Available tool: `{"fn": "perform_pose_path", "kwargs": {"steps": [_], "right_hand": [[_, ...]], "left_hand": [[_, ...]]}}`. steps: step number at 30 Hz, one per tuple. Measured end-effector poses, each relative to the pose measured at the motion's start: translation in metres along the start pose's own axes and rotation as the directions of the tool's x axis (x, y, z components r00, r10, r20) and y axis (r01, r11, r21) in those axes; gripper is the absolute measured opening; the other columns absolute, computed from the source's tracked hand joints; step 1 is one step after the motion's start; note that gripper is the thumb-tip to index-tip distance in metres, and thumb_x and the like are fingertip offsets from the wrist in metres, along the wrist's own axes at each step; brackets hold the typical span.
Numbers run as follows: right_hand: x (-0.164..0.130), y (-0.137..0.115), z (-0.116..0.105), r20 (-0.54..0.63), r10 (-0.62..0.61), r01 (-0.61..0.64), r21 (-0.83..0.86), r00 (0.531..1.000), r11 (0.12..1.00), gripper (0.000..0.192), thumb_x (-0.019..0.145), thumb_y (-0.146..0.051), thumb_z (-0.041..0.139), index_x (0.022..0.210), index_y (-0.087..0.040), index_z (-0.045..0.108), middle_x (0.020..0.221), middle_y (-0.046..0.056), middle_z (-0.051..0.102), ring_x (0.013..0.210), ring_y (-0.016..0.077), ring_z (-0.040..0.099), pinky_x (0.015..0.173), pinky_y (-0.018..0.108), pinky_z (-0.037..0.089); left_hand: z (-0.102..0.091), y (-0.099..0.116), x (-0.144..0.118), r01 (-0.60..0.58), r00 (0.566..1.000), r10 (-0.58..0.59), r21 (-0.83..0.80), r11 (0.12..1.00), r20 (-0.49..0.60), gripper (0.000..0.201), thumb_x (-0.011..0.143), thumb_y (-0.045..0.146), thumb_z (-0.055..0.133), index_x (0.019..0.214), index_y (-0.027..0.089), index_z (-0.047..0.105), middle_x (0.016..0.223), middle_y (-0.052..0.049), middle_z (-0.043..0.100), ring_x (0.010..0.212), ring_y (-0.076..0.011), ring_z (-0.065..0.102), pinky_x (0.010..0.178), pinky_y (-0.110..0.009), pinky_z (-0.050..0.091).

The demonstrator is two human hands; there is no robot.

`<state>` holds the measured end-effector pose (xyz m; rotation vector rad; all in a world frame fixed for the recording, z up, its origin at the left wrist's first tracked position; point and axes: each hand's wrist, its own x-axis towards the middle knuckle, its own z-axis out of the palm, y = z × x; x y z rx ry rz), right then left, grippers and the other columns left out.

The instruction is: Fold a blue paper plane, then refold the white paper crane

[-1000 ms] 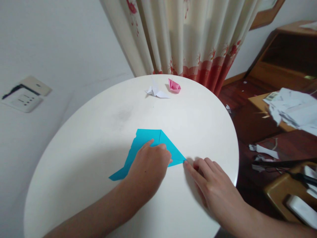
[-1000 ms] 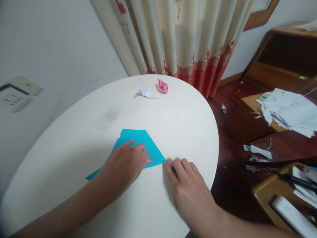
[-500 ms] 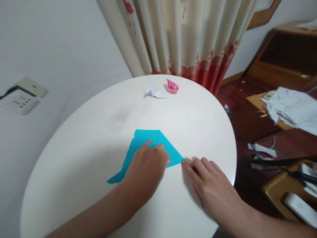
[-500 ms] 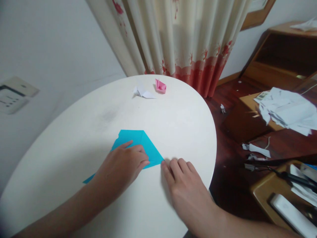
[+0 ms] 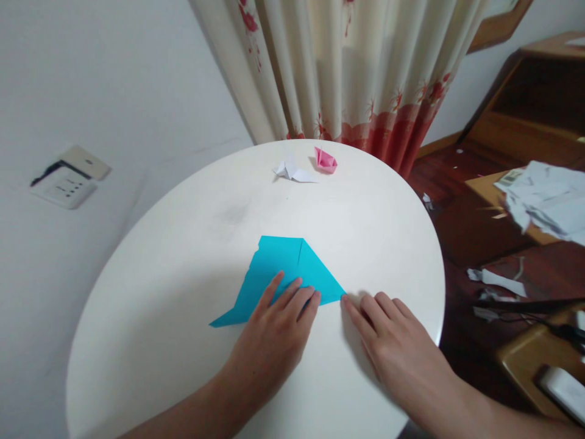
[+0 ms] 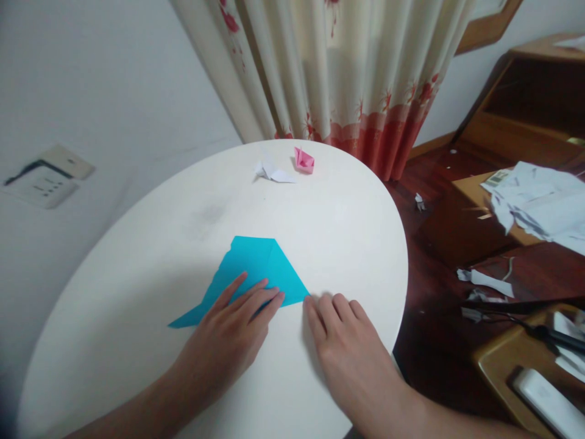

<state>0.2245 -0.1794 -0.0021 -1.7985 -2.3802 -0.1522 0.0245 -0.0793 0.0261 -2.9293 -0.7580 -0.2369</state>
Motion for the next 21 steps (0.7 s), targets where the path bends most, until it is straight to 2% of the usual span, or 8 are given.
{"fn": "perform_pose_path", "kwargs": {"steps": [6,14,21], "right_hand": [[0.002,0.002,0.001,-0.003,-0.010,0.011,0.020,1.000,1.000,0.051,0.084,-0.010,0.056,0.136,-0.007,0.051,0.109,0.013,0.061,0.092,0.0283,0.053,0.075,0.043,0.048],[0.002,0.003,0.002,-0.010,-0.019,0.019,0.013,1.000,1.000,0.051,0.085,-0.008,0.053,0.136,-0.008,0.050,0.109,0.014,0.062,0.092,0.0287,0.055,0.075,0.043,0.048],[0.002,0.003,0.000,-0.025,-0.027,0.028,0.006,0.999,1.000,0.051,0.084,-0.007,0.052,0.135,-0.008,0.051,0.112,0.015,0.063,0.094,0.0292,0.055,0.076,0.042,0.048]], "left_hand": [[0.005,0.005,-0.005,0.019,0.999,-0.018,0.017,1.000,-0.044,0.033,0.097,0.022,0.050,0.126,0.014,0.063,0.141,-0.013,0.058,0.137,-0.0287,0.047,0.116,-0.049,0.037],[0.010,-0.001,-0.011,-0.017,1.000,0.017,0.033,0.999,-0.008,0.045,0.098,0.028,0.049,0.140,0.013,0.051,0.150,-0.011,0.049,0.141,-0.0267,0.042,0.118,-0.046,0.033],[0.011,-0.002,-0.012,-0.008,0.999,0.008,-0.008,1.000,0.045,0.052,0.098,0.038,0.048,0.143,0.012,0.047,0.153,-0.014,0.044,0.143,-0.0256,0.039,0.119,-0.045,0.031]]}}
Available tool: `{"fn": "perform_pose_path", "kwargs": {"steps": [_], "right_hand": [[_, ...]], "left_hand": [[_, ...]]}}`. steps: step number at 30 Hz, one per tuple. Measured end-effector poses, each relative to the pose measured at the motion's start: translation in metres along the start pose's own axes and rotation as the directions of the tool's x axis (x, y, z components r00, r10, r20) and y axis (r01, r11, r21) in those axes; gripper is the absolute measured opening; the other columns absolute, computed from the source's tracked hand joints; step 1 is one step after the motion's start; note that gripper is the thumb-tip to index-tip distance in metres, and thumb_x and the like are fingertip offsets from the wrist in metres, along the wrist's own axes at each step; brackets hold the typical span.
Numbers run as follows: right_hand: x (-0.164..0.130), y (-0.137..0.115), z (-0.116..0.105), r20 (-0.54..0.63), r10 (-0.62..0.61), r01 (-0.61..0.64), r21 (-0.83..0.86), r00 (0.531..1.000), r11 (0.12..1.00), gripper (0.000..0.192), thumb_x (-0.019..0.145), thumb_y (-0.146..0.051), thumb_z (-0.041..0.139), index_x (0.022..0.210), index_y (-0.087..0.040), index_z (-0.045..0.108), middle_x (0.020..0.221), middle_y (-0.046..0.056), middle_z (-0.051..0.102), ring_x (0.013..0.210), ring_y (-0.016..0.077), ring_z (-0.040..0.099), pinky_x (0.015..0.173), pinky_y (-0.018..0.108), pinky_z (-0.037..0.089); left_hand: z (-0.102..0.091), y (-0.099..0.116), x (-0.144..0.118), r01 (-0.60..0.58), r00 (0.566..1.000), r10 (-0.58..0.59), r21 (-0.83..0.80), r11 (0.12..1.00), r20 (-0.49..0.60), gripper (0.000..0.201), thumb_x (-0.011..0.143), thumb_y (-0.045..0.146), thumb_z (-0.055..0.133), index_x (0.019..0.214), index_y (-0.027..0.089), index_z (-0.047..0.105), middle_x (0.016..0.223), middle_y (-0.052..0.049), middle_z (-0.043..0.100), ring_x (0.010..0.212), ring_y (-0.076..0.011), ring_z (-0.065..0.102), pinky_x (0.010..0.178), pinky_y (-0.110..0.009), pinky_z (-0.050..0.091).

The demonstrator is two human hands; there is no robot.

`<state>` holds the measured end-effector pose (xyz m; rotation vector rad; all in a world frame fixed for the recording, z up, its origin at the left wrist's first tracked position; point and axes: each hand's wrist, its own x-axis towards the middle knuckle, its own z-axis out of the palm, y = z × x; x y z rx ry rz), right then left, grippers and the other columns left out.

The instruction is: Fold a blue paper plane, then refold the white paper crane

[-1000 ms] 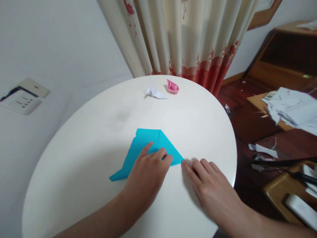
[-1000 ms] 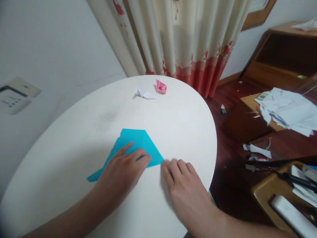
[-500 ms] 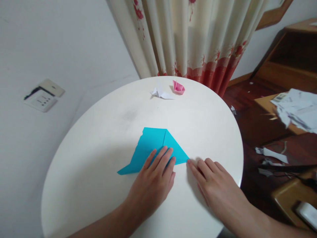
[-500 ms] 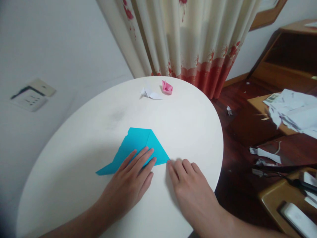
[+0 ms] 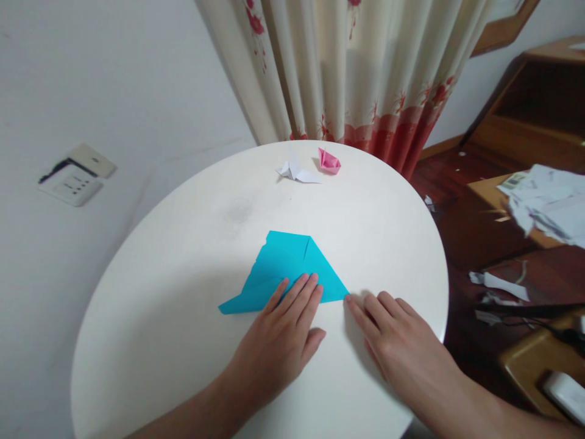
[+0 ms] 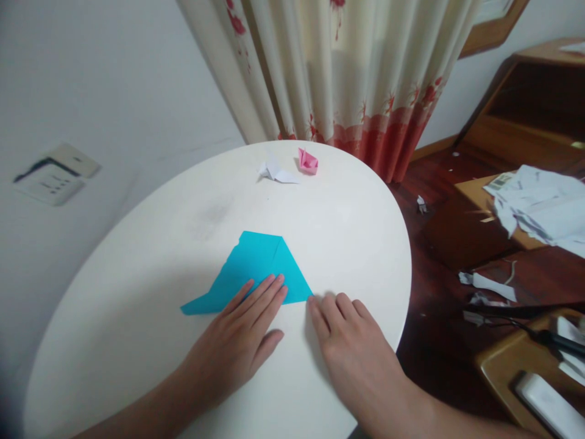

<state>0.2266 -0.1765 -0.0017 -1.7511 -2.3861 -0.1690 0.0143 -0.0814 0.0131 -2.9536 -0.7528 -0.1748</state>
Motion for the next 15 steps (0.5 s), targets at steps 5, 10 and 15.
{"fn": "perform_pose_path", "kwargs": {"steps": [5,10,15], "right_hand": [[-0.0001,0.0007,0.0011,0.007,-0.010,0.010,-0.006,1.000,1.000,0.051,0.082,-0.009,0.056,0.133,-0.008,0.053,0.109,0.014,0.063,0.091,0.0288,0.054,0.074,0.042,0.049],[-0.0009,0.0016,0.0027,-0.036,-0.029,0.028,-0.017,0.999,0.999,0.051,0.079,-0.008,0.057,0.130,-0.007,0.055,0.104,0.013,0.063,0.087,0.0287,0.054,0.070,0.042,0.049],[-0.0017,0.0019,0.0027,-0.041,-0.032,0.030,-0.026,0.999,0.999,0.051,0.079,-0.007,0.056,0.130,-0.008,0.055,0.104,0.013,0.063,0.087,0.0288,0.055,0.070,0.042,0.049]], "left_hand": [[-0.0018,0.0012,-0.0011,-0.004,0.999,0.006,-0.039,0.999,0.051,0.063,0.094,0.052,0.052,0.149,0.023,0.040,0.155,-0.014,0.040,0.146,-0.0282,0.034,0.117,-0.049,0.032],[-0.0025,0.0057,-0.0025,0.030,0.994,-0.023,-0.061,0.998,0.110,0.073,0.089,0.060,0.054,0.151,0.026,0.036,0.159,-0.016,0.031,0.148,-0.0328,0.027,0.116,-0.056,0.031],[-0.0021,0.0059,-0.0026,0.047,0.993,-0.036,-0.098,0.994,0.113,0.070,0.091,0.059,0.052,0.152,0.027,0.035,0.160,-0.015,0.030,0.149,-0.0318,0.026,0.117,-0.057,0.028]]}}
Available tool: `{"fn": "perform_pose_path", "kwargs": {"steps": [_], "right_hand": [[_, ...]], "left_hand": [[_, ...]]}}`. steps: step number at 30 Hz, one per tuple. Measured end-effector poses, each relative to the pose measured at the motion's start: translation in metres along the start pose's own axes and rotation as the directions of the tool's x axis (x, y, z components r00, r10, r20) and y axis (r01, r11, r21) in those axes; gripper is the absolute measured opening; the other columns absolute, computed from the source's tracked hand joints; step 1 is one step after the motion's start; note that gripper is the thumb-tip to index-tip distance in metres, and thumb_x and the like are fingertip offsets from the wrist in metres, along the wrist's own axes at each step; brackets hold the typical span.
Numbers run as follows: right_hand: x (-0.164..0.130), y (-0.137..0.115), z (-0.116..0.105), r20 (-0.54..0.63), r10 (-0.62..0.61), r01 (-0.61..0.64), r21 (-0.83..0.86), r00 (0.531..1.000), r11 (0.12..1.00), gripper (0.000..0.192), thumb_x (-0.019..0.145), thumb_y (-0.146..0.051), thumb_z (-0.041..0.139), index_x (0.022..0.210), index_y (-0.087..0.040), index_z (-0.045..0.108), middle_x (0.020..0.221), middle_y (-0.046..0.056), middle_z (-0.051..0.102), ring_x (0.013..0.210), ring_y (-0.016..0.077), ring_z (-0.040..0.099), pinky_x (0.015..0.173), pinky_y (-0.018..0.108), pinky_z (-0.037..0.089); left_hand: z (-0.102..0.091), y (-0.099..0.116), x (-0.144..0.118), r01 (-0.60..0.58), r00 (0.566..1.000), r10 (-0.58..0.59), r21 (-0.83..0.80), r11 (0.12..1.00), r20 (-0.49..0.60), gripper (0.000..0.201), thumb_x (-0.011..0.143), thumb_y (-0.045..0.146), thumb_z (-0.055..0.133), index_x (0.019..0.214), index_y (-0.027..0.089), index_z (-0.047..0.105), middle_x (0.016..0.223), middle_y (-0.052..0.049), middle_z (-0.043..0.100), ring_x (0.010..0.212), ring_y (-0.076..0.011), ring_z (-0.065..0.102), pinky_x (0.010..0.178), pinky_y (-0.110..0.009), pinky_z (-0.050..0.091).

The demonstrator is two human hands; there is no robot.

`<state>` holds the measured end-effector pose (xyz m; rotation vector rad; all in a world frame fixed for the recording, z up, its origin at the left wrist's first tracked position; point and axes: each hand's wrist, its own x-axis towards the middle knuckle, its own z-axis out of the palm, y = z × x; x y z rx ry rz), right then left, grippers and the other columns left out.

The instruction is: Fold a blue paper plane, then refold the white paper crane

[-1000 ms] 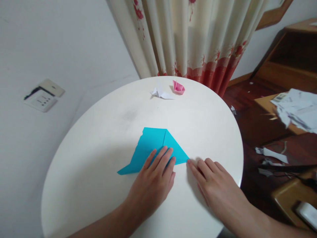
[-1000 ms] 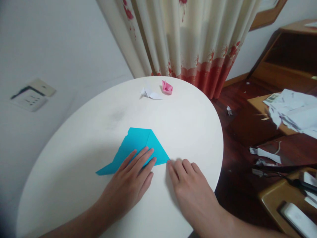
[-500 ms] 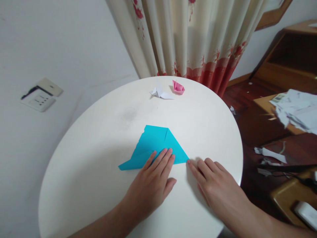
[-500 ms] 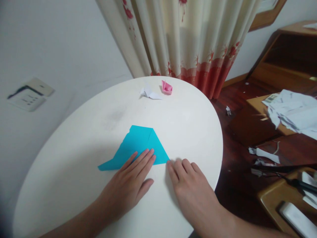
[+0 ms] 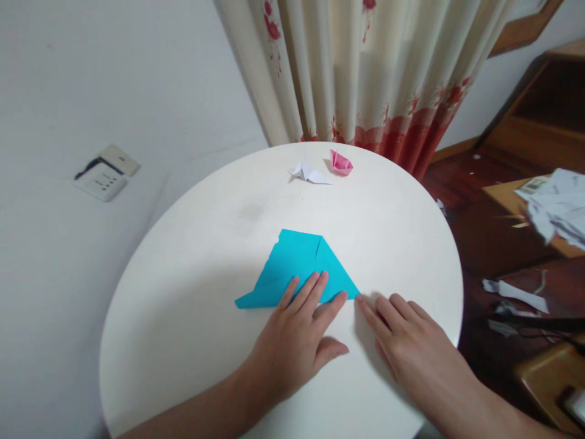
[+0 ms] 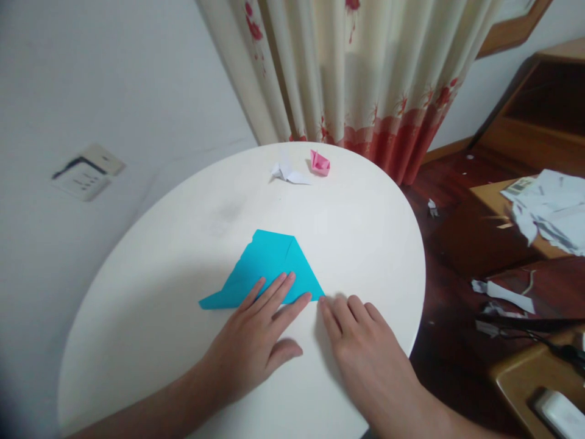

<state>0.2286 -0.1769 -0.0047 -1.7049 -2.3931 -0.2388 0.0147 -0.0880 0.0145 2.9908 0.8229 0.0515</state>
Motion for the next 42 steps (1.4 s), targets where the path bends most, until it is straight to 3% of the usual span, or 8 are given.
{"fn": "perform_pose_path", "kwargs": {"steps": [13,19,26,30,42], "right_hand": [[-0.001,0.004,-0.002,0.012,0.015,-0.016,0.071,1.000,0.997,0.050,0.083,-0.007,0.054,0.133,-0.008,0.053,0.103,0.013,0.064,0.086,0.0292,0.057,0.069,0.044,0.052],[-0.005,0.010,-0.002,-0.079,0.241,-0.198,0.355,0.967,0.914,0.044,0.097,-0.011,0.042,0.141,-0.008,0.043,0.097,0.013,0.063,0.084,0.0230,0.057,0.073,0.038,0.052],[0.010,-0.017,0.000,0.017,0.181,-0.180,0.237,0.983,0.955,0.040,0.099,-0.030,0.050,0.135,-0.015,0.052,0.096,0.010,0.059,0.084,0.0250,0.055,0.070,0.041,0.048],[0.012,-0.019,0.001,0.017,0.176,-0.177,0.176,0.984,0.968,0.038,0.097,-0.032,0.052,0.132,-0.016,0.055,0.095,0.010,0.059,0.084,0.0250,0.054,0.069,0.040,0.045],[0.006,-0.018,0.001,-0.005,0.227,-0.218,0.259,0.974,0.941,0.037,0.098,-0.028,0.049,0.132,-0.013,0.054,0.102,0.012,0.059,0.088,0.0253,0.052,0.075,0.042,0.045]], "left_hand": [[0.003,0.003,0.001,0.036,0.999,-0.034,0.047,0.998,-0.042,0.069,0.094,0.059,0.048,0.150,0.021,0.038,0.158,-0.015,0.034,0.147,-0.0314,0.031,0.116,-0.055,0.031],[0.003,0.002,0.002,0.022,0.998,-0.019,0.058,0.998,-0.057,0.069,0.093,0.060,0.048,0.150,0.021,0.039,0.157,-0.016,0.035,0.146,-0.0318,0.032,0.116,-0.054,0.031],[0.007,0.001,0.001,0.004,0.998,0.002,0.088,0.996,-0.069,0.066,0.096,0.056,0.045,0.151,0.020,0.038,0.158,-0.017,0.034,0.146,-0.0331,0.032,0.116,-0.055,0.030],[0.009,0.003,0.001,0.010,0.998,-0.004,0.093,0.996,-0.066,0.064,0.097,0.053,0.043,0.152,0.019,0.036,0.158,-0.017,0.033,0.147,-0.0335,0.029,0.116,-0.056,0.029],[0.006,0.005,0.001,0.000,0.998,0.006,0.092,0.996,-0.068,0.062,0.097,0.050,0.047,0.153,0.025,0.034,0.159,-0.017,0.032,0.146,-0.0352,0.030,0.115,-0.058,0.029]]}}
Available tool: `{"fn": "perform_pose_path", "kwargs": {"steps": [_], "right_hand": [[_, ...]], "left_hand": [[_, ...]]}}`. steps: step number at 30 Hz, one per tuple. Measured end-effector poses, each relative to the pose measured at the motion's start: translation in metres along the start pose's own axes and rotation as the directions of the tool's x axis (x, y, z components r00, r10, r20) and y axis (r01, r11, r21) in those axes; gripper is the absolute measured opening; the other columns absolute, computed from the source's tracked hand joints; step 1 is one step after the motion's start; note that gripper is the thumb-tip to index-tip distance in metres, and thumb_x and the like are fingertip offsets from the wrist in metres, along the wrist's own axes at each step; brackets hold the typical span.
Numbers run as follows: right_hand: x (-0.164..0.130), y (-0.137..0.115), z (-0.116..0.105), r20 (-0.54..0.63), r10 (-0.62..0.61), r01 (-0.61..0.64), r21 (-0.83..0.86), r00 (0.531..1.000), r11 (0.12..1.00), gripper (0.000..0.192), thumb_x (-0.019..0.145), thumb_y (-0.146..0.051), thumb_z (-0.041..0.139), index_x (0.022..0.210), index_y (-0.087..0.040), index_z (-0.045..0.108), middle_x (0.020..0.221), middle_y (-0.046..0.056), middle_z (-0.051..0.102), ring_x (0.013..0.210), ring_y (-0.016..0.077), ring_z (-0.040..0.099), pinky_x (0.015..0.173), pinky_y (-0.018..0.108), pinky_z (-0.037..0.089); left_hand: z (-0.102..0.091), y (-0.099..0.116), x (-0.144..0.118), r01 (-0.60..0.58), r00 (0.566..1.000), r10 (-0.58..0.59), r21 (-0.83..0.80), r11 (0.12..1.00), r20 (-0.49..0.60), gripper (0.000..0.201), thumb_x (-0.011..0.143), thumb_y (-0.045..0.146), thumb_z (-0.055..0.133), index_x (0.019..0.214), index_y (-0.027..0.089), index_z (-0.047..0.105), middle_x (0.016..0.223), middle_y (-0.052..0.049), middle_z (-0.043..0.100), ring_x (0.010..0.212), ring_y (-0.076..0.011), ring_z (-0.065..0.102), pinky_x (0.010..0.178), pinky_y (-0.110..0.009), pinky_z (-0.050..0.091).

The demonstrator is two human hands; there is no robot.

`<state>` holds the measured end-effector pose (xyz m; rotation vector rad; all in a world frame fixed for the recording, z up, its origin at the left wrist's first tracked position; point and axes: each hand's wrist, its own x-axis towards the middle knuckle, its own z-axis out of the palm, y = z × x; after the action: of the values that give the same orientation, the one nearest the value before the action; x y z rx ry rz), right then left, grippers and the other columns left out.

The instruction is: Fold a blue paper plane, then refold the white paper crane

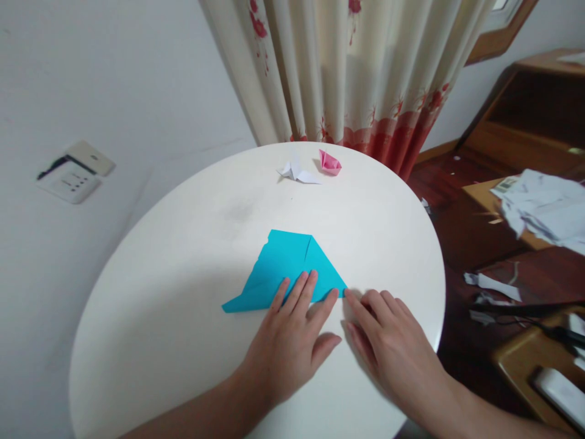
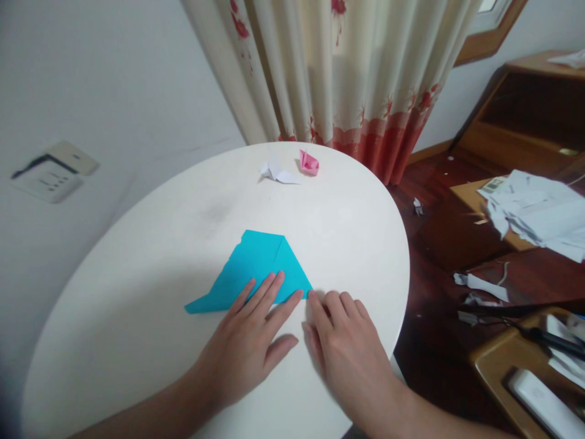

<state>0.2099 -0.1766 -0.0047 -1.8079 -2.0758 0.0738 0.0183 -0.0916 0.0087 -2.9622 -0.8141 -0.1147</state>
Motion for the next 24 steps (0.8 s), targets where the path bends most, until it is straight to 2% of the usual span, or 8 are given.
{"fn": "perform_pose_path", "kwargs": {"steps": [3,8,10,13,16,21,24], "right_hand": [[-0.0014,0.0014,0.0003,0.017,-0.002,0.002,0.001,1.000,1.000,0.035,0.098,-0.027,0.049,0.130,-0.015,0.056,0.098,0.010,0.059,0.085,0.0248,0.052,0.073,0.042,0.044],[-0.0036,0.0066,0.0016,-0.059,0.058,-0.056,0.044,0.997,0.997,0.047,0.098,-0.024,0.047,0.143,-0.009,0.044,0.101,0.013,0.059,0.088,0.0257,0.052,0.075,0.042,0.046],[-0.0035,0.0066,0.0005,-0.051,0.047,-0.044,0.050,0.998,0.998,0.042,0.099,-0.023,0.045,0.139,-0.012,0.048,0.099,0.012,0.058,0.085,0.0246,0.052,0.073,0.041,0.045],[-0.0020,0.0042,-0.0019,-0.016,0.012,-0.011,0.041,1.000,0.999,0.030,0.099,-0.024,0.047,0.124,-0.017,0.060,0.093,0.009,0.057,0.082,0.0238,0.050,0.069,0.040,0.043],[-0.0018,0.0037,-0.0022,-0.023,0.007,-0.005,0.067,1.000,0.998,0.025,0.097,-0.022,0.050,0.118,-0.017,0.064,0.091,0.009,0.056,0.081,0.0237,0.050,0.068,0.040,0.043],[-0.0052,0.0086,0.0007,-0.125,0.047,-0.018,0.223,0.991,0.975,0.038,0.094,-0.013,0.051,0.131,-0.017,0.056,0.105,0.012,0.058,0.089,0.0233,0.054,0.075,0.039,0.047],[-0.0059,0.0092,0.0019,-0.103,0.037,-0.016,0.190,0.994,0.982,0.039,0.094,-0.016,0.052,0.133,-0.016,0.055,0.110,0.013,0.058,0.090,0.0244,0.054,0.077,0.041,0.048]], "left_hand": [[0.0000,-0.0004,0.0005,-0.003,1.000,0.003,-0.017,1.000,-0.009,0.062,0.095,0.054,0.047,0.149,0.024,0.041,0.158,-0.019,0.032,0.146,-0.0362,0.032,0.114,-0.056,0.032],[0.0003,-0.0016,0.0007,0.005,1.000,-0.005,-0.048,0.999,-0.012,0.064,0.093,0.061,0.047,0.147,0.026,0.044,0.158,-0.018,0.033,0.145,-0.0363,0.032,0.114,-0.056,0.033],[0.0005,-0.0016,0.0006,0.001,1.000,-0.002,-0.047,0.999,-0.009,0.065,0.093,0.061,0.046,0.148,0.027,0.042,0.158,-0.018,0.033,0.145,-0.0365,0.032,0.114,-0.056,0.033],[0.0010,-0.0009,0.0002,-0.001,1.000,0.001,-0.042,0.999,-0.007,0.066,0.094,0.061,0.045,0.150,0.028,0.040,0.158,-0.019,0.033,0.146,-0.0370,0.032,0.113,-0.057,0.033],[0.0015,0.0000,-0.0003,0.007,1.000,-0.008,-0.042,0.999,-0.016,0.062,0.095,0.057,0.045,0.149,0.028,0.041,0.158,-0.019,0.032,0.145,-0.0371,0.032,0.113,-0.056,0.033],[0.0009,0.0005,0.0003,0.008,1.000,-0.009,-0.047,0.999,-0.023,0.057,0.095,0.055,0.047,0.145,0.027,0.047,0.158,-0.018,0.033,0.145,-0.0371,0.032,0.113,-0.055,0.033],[0.0006,0.0004,0.0008,0.006,1.000,-0.007,-0.046,0.999,-0.018,0.057,0.096,0.055,0.046,0.145,0.027,0.046,0.158,-0.019,0.033,0.145,-0.0371,0.032,0.113,-0.055,0.033]]}}
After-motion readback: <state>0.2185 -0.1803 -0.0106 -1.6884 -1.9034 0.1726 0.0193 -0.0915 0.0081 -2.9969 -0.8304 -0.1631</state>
